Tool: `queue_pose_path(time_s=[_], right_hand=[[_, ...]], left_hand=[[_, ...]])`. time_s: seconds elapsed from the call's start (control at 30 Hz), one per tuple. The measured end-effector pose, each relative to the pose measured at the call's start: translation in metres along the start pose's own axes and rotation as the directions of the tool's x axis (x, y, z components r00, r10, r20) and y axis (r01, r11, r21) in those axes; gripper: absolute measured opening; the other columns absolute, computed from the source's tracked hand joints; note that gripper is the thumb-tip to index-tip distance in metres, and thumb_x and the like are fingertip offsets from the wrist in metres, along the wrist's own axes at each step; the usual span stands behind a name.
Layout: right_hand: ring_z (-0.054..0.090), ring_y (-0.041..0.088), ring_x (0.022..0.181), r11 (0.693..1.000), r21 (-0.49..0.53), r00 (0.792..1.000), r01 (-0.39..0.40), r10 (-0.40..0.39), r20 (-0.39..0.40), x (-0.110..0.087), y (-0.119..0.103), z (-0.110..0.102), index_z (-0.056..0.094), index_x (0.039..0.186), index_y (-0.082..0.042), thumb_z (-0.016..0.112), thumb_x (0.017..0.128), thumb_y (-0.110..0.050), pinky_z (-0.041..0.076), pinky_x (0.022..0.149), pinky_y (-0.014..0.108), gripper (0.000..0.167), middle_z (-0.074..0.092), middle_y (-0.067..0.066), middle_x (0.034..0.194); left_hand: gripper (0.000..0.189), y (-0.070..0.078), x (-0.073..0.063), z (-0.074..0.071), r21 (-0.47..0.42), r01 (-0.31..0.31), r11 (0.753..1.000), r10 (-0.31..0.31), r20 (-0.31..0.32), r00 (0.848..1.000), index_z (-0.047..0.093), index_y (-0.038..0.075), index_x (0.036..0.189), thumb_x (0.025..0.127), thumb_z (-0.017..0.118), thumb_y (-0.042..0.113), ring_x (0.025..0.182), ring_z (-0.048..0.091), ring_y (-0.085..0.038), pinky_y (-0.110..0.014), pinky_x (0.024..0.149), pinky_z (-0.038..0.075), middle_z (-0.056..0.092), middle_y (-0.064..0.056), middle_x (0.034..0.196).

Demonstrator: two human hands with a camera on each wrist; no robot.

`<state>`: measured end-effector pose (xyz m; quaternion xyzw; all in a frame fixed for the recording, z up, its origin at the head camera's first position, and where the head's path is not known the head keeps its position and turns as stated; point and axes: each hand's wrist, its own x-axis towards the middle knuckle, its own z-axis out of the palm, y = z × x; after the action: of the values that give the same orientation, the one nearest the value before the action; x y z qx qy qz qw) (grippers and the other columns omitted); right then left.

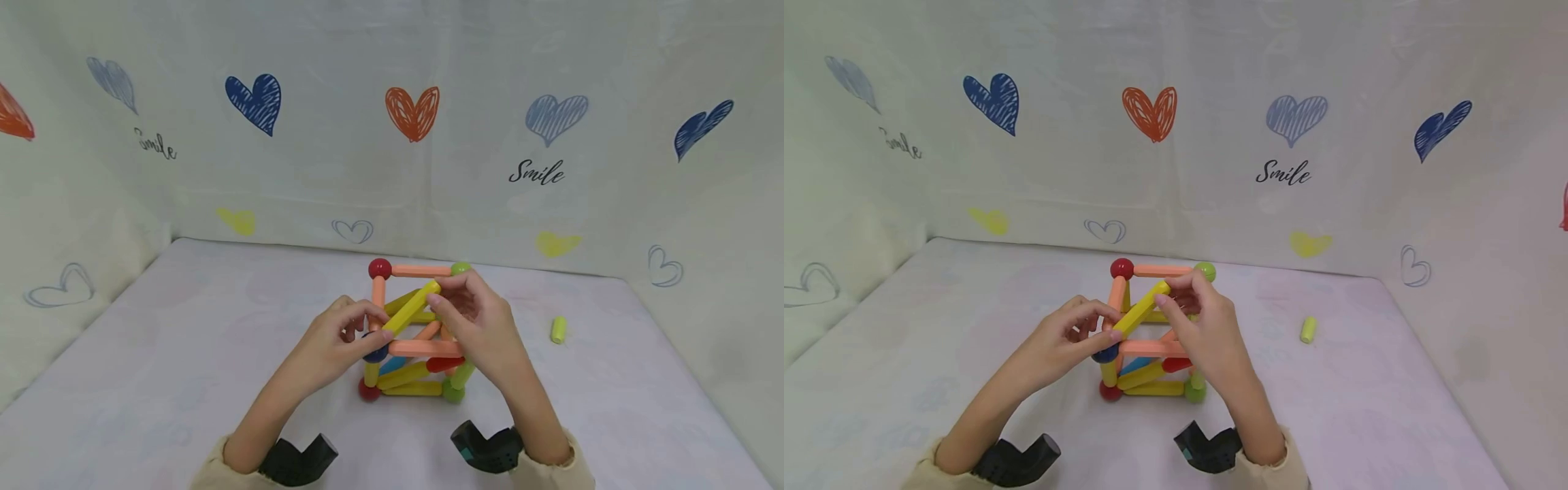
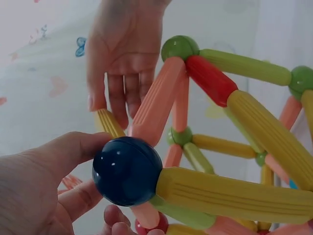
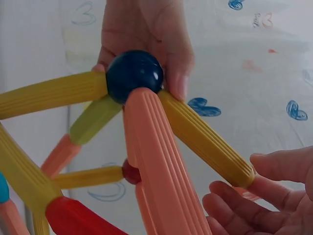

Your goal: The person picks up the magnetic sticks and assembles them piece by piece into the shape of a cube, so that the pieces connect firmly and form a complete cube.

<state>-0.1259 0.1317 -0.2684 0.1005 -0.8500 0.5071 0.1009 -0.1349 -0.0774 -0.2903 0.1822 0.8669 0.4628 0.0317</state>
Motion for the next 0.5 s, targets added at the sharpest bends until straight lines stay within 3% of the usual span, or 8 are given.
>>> queue_pose_path(time_s=[0.23, 0.37, 0.5], right_hand=[[0.058, 0.017, 0.099, 0.994, -0.11, 0.999, -0.013, 0.009, -0.038, 0.007, 0.015, -0.024, 0.06, 0.114, -0.008, 0.058, 0.092, -0.027, 0.045, 0.088, 0.033, 0.029, 0.063, 0.006, 0.108], [0.054, 0.022, 0.105, 0.979, -0.184, 0.99, -0.089, 0.066, -0.125, 0.014, 0.037, -0.044, 0.057, 0.119, -0.005, 0.054, 0.094, -0.032, 0.041, 0.091, 0.037, 0.037, 0.06, 0.012, 0.114], [0.05, 0.027, 0.108, 0.952, -0.232, 0.965, -0.2, 0.151, -0.214, 0.02, 0.066, -0.067, 0.055, 0.123, -0.003, 0.049, 0.095, -0.036, 0.04, 0.086, 0.036, 0.043, 0.057, 0.017, 0.118]], left_hand=[[0.016, 0.001, 0.0, 0.001, 0.005, 0.025, 1.0, -0.025, -0.018, 1.0, 0.066, 0.02, 0.098, 0.084, 0.068, 0.028, 0.075, 0.045, -0.017, -0.024, 0.06, 0.04, 0.048, -0.002, 0.081], [0.015, 0.001, 0.001, 0.003, 0.012, 0.039, 0.999, -0.039, -0.024, 0.999, 0.066, 0.02, 0.098, 0.084, 0.068, 0.027, 0.074, 0.046, -0.016, -0.023, 0.06, 0.041, 0.048, -0.002, 0.081], [0.015, 0.0, 0.002, 0.006, 0.027, 0.052, 0.998, -0.051, -0.031, 0.998, 0.066, 0.021, 0.098, 0.084, 0.068, 0.026, 0.074, 0.046, -0.016, -0.023, 0.058, 0.042, 0.048, -0.001, 0.08]])
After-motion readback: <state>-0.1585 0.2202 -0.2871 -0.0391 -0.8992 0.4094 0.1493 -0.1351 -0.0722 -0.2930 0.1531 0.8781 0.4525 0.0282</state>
